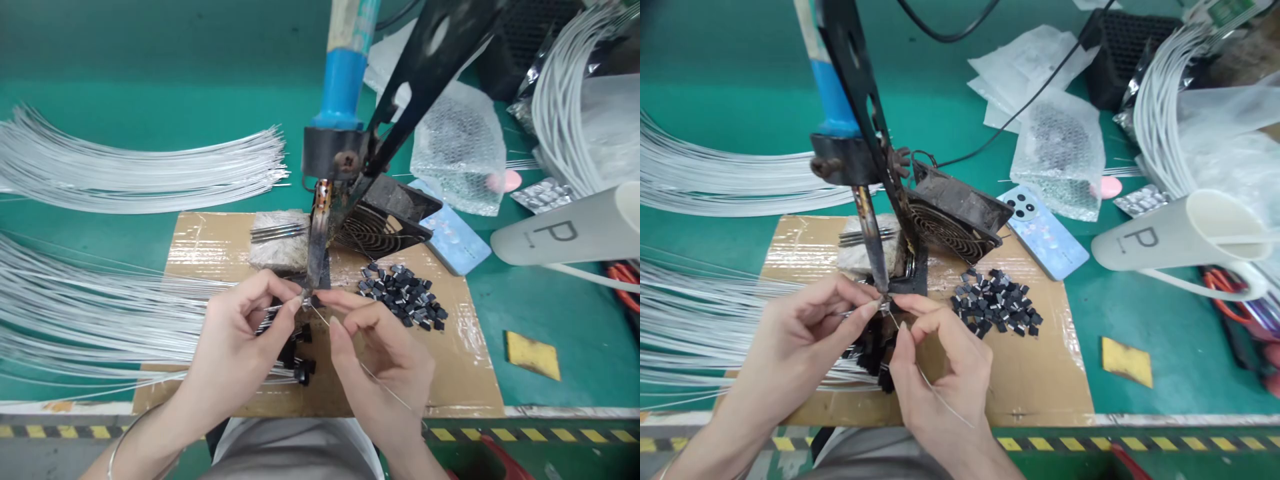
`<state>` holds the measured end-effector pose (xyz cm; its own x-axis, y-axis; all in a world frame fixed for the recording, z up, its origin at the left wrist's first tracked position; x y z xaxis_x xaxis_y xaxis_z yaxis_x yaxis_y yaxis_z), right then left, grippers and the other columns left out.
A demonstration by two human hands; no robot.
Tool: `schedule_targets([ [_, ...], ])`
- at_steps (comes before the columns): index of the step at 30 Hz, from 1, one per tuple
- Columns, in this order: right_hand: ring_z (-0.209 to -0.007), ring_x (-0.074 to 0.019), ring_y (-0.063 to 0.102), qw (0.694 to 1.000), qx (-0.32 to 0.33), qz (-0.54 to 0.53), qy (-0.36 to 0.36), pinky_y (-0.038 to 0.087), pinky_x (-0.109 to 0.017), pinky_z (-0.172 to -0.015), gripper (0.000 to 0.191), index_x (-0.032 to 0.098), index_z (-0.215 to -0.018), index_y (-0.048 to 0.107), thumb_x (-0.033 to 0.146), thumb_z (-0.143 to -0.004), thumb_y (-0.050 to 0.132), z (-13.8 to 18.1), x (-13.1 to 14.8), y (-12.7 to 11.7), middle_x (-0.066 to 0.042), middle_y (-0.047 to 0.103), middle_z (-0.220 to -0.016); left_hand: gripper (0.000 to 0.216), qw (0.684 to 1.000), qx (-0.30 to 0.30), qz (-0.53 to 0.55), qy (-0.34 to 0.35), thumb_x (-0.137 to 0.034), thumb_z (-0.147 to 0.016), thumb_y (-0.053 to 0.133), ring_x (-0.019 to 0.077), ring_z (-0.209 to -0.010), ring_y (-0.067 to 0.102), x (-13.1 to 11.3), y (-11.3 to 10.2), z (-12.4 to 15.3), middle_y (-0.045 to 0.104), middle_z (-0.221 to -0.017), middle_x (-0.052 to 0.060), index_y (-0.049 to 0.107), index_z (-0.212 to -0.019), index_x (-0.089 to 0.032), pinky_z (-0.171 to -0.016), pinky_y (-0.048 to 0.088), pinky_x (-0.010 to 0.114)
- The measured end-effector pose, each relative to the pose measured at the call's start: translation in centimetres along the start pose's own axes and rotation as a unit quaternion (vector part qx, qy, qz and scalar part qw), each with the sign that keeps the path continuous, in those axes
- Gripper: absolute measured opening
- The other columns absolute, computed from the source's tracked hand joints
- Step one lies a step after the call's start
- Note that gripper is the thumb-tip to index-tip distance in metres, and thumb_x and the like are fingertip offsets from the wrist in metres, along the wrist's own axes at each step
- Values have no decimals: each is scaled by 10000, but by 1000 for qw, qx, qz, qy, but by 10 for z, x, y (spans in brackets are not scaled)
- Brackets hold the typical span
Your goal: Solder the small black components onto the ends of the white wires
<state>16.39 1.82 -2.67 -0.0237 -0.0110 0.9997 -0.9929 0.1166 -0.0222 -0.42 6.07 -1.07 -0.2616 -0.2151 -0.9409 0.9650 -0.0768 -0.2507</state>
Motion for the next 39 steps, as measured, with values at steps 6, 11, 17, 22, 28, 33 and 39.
schedule_targets([
  [6,-1190,-152,770,1000,-7,-1,-5,587,-262,-1027,251,260,-854,606,50,-956,699,-3,0,1,12,825,-1208,93,1000,-3,6,11,-189,-845,705,132,-632,645,-6,0,-3,782,-764,8,692,-753,-199,-576,470,217],
  [11,-1191,-151,772,1000,-14,8,-16,584,-245,-1014,253,256,-843,611,43,-939,709,-6,4,1,13,831,-1184,104,1000,-9,8,10,-167,-842,698,121,-632,642,-9,1,-5,779,-752,-1,694,-743,-198,-573,473,199],
  [17,-1172,-181,782,1000,-15,10,-24,597,-294,-1022,250,251,-830,607,43,-935,697,-8,7,2,-18,836,-1191,124,1000,-19,12,22,-136,-848,699,108,-631,623,-14,-1,-5,770,-732,-16,706,-744,-204,-576,462,189],
  [22,-1173,-227,790,999,-17,15,-29,615,-348,-1004,241,248,-823,596,61,-935,698,-9,8,2,-56,841,-1187,132,1000,-18,14,19,-139,-845,695,115,-615,619,-14,0,-5,774,-731,-10,698,-732,-206,-561,452,205],
  [28,-1178,-198,783,999,-19,9,-36,605,-320,-1020,257,251,-824,607,34,-923,704,-9,7,2,-24,837,-1192,121,1000,-17,14,20,-140,-847,695,122,-642,642,-14,0,-4,793,-772,-7,700,-748,-209,-571,457,208],
  [33,-1177,-221,786,999,-20,12,-39,619,-354,-1018,245,248,-823,604,50,-926,704,-8,8,1,-45,840,-1185,118,1000,-21,12,16,-146,-848,699,122,-630,630,-14,0,-4,790,-773,-9,702,-748,-209,-557,442,213],
  [39,-1151,-260,802,999,-22,24,-37,640,-401,-993,230,247,-820,608,64,-920,704,-9,10,2,-80,845,-1180,117,1000,-24,7,15,-154,-838,700,114,-585,597,-13,-1,-5,780,-760,-10,699,-733,-207,-520,401,223],
])
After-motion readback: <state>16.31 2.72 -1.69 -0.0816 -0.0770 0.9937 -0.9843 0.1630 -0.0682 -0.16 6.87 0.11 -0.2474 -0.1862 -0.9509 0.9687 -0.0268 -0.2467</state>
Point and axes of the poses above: each hand's wrist, its own z-axis away from the middle knuckle, its own y-axis out of the palm, x = y × z, the point moved 7 cm from there along -z, towards the middle knuckle
